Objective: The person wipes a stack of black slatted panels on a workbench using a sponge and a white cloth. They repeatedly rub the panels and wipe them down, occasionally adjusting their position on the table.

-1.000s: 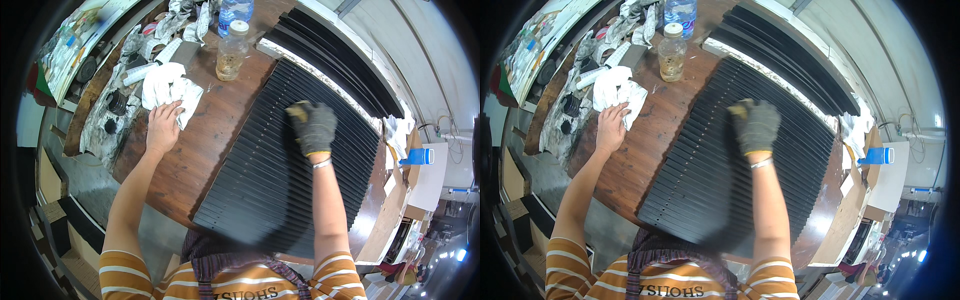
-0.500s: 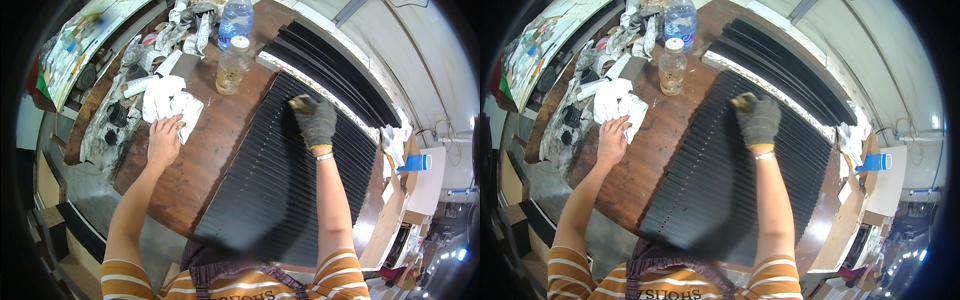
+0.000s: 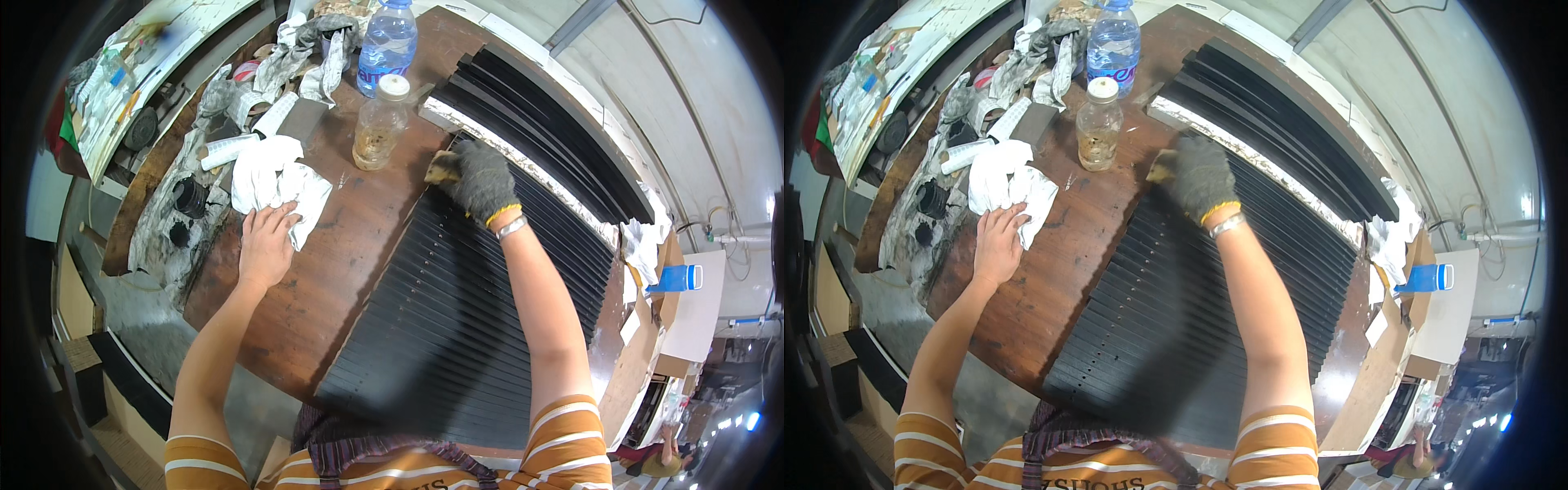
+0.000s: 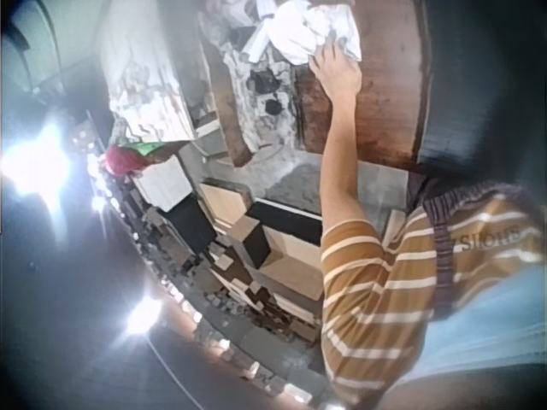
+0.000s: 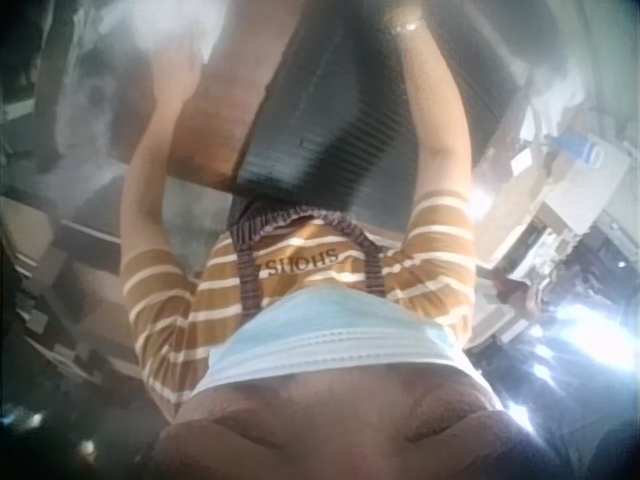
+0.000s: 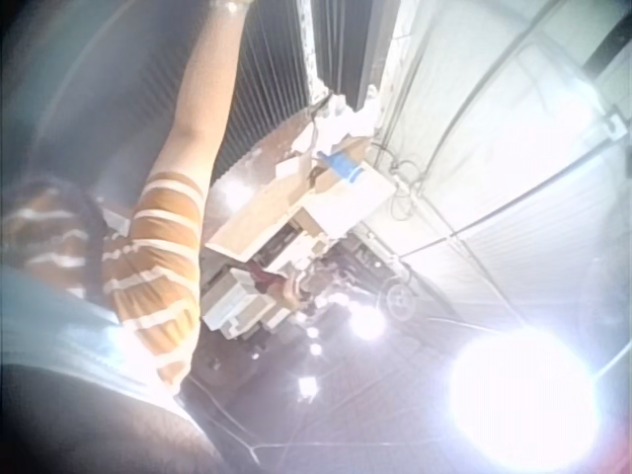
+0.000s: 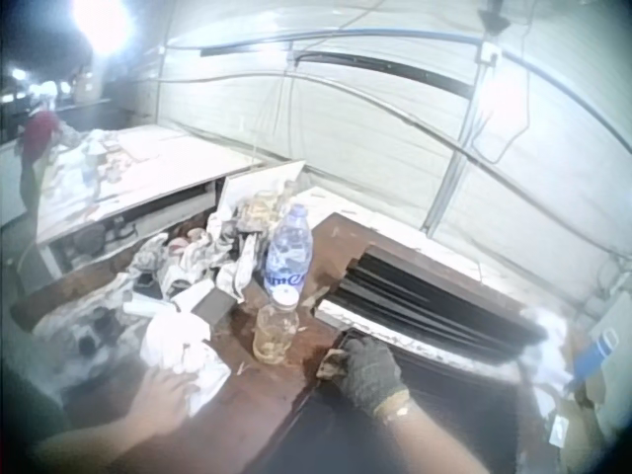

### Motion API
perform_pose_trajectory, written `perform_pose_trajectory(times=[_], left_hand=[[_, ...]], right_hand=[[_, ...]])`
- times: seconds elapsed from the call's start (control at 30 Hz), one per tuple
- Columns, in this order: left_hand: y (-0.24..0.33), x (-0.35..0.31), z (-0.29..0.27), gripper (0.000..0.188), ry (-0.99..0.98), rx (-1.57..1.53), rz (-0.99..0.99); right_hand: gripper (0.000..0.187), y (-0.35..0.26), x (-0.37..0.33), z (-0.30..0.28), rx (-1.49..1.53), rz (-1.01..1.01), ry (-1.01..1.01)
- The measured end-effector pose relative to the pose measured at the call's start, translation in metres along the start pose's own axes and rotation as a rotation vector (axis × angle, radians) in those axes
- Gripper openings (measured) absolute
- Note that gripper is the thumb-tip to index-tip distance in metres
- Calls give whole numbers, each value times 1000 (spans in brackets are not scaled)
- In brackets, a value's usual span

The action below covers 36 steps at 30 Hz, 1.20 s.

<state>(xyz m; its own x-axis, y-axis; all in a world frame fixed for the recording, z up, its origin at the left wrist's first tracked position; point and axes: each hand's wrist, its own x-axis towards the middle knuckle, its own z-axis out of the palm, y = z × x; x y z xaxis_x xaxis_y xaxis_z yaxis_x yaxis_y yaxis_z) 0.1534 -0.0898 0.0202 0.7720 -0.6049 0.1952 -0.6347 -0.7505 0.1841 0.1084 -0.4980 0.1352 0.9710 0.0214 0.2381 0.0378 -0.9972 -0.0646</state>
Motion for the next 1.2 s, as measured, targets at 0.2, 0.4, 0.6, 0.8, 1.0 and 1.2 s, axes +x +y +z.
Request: perform_pose_trajectory(times=[0.2,0.4,0.6,0.8,1.0,1.2], left_hand=[[0,0,-1,39,-6,-9,0],[0,0,-2,41,-10,2,13],[0,0,-1,43,12,14,16],[0,0,-4,43,-19,12,14],[2,0,-5,40,-15,-5,2],[2,1,-7,39,-15,-10,9]], right_hand=[[26,23,9,0,-381,421,-67],[36,26,15,15,118,326,-166],[31,36,19,9,-184,321,59],[36,36,43,26,21,483,-163],[32,37,43,19,-159,304,108],[36,37,41,42,-203,405,6]])
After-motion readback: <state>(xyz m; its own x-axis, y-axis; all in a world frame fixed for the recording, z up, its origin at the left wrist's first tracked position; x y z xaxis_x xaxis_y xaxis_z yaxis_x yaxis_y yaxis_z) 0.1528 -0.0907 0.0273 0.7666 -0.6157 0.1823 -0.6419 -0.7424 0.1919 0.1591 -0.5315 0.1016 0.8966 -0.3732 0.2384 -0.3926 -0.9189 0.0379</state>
